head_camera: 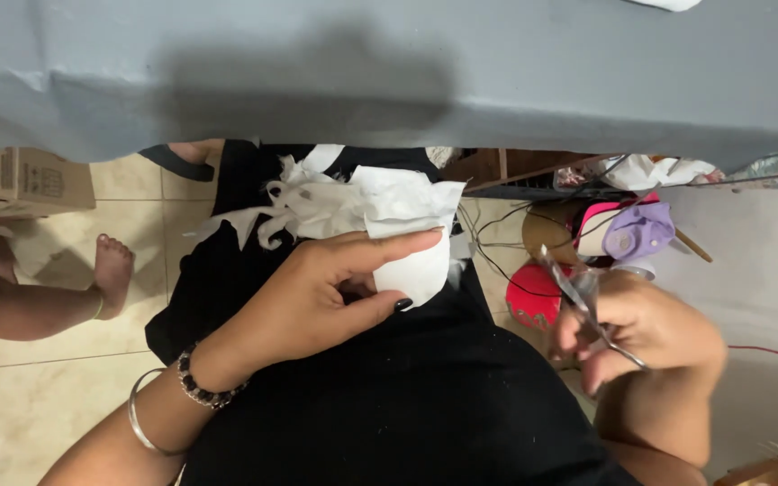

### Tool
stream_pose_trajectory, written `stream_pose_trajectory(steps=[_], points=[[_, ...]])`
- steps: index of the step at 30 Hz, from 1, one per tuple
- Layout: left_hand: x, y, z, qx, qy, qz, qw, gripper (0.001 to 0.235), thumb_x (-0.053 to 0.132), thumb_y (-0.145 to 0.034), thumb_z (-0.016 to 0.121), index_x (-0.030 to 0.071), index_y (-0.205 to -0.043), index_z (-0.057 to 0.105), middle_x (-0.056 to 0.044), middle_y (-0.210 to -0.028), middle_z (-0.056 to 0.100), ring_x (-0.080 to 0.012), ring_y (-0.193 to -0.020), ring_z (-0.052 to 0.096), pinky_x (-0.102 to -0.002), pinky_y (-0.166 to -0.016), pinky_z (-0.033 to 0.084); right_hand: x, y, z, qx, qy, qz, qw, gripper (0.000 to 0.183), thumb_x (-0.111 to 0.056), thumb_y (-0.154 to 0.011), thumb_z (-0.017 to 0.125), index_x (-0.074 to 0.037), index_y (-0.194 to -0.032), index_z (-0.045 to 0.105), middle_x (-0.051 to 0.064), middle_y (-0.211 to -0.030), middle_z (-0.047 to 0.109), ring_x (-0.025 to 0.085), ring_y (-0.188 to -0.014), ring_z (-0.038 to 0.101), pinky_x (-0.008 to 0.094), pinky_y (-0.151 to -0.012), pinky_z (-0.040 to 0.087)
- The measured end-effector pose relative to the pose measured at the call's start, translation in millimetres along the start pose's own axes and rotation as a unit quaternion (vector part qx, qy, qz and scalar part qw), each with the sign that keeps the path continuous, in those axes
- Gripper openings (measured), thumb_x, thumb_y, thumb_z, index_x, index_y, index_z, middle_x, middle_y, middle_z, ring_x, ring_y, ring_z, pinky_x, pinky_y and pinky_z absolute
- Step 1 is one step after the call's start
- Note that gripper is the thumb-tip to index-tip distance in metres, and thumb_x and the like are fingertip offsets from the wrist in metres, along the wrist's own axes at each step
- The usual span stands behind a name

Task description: Trimming the edges of white fabric scraps using scissors

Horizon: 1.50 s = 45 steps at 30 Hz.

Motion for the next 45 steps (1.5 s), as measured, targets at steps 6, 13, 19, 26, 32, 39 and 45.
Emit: stream_pose_trajectory(steps=[6,13,19,26,32,39,45], points=[[0.8,-3.9,12.8,0.001,0.028,0.001,1.000,0.057,0.008,-0.092,0.073,0.027,-0.144,0.062,0.009,-0.077,0.049,-0.0067,-0.061,0.035,-0.019,-0.061,0.037,32.6,-37.7,25.0,0.185,-0.177,0.093,0.962,0.030,-0.015,-0.078,0.085,-0.012,-0.086,0.056,0.009,-0.081,0.076,0.021,-0.086,0.079,0.030,-0.075,0.061],[-9.1,-8.9,26.2,-0.035,0.023,-0.014,0.999,0.060,0.014,-0.091,0.070,0.029,-0.148,0.056,0.004,-0.088,0.062,-0.0106,-0.069,0.049,-0.022,-0.070,0.045,38.3,-62.7,29.0,0.351,-0.233,0.105,0.901,0.032,-0.018,-0.080,0.084,-0.015,-0.091,0.055,-0.004,-0.077,0.058,0.005,-0.069,0.053,0.020,-0.065,0.040],[-9.2,-8.3,30.1,-0.037,0.077,-0.018,0.996,0.070,0.002,-0.089,0.069,0.026,-0.152,0.049,0.007,-0.116,0.070,-0.0055,-0.073,0.051,-0.019,-0.073,0.049,38.9,-62.0,29.6,0.432,-0.286,0.092,0.850,0.033,-0.005,-0.082,0.080,-0.014,-0.084,0.048,0.005,-0.081,0.065,0.009,-0.069,0.058,0.024,-0.067,0.050],[-6.3,0.0,22.8,0.054,0.186,0.041,0.980,0.040,0.003,-0.098,0.067,0.014,-0.136,0.060,-0.001,-0.105,0.065,-0.0077,-0.084,0.061,-0.021,-0.080,0.053,40.3,-59.5,29.4,0.474,-0.301,0.077,0.824,0.034,-0.003,-0.083,0.078,-0.015,-0.084,0.047,0.005,-0.080,0.065,0.011,-0.072,0.061,0.024,-0.065,0.051],[2.1,0.5,23.6,0.067,0.123,0.097,0.985,0.015,0.004,-0.097,0.067,0.012,-0.108,0.074,-0.004,-0.109,0.069,-0.0131,-0.089,0.064,-0.023,-0.078,0.049,38.6,-57.2,30.2,0.493,-0.295,0.062,0.816,0.033,-0.003,-0.084,0.078,-0.015,-0.085,0.047,0.008,-0.081,0.067,0.015,-0.074,0.064,0.027,-0.066,0.052],[-6.9,0.7,21.7,0.121,0.118,0.063,0.984,0.027,0.003,-0.096,0.067,0.009,-0.122,0.072,-0.008,-0.123,0.071,-0.0083,-0.078,0.064,-0.020,-0.074,0.052,39.3,-56.7,31.7,0.490,-0.303,0.043,0.816,0.031,-0.003,-0.085,0.078,-0.014,-0.088,0.049,0.009,-0.086,0.069,0.016,-0.079,0.067,0.027,-0.070,0.054],[9.5,5.5,2.5,0.161,0.024,0.110,0.980,0.032,0.002,-0.098,0.067,0.010,-0.130,0.069,-0.003,-0.107,0.074,-0.0100,-0.074,0.053,-0.026,-0.089,0.050,24.1,-46.2,9.1,0.368,-0.120,-0.002,0.922,0.035,-0.041,-0.093,0.071,-0.013,-0.104,0.053,0.008,-0.099,0.067,0.022,-0.098,0.070,0.038,-0.096,0.058]])
Point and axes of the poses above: each hand's wrist, its own y-axis away from the middle knuckle, its own z-axis out of the palm, x = y × z, the point moved 9 cm from there along -y, towards the middle knuckle
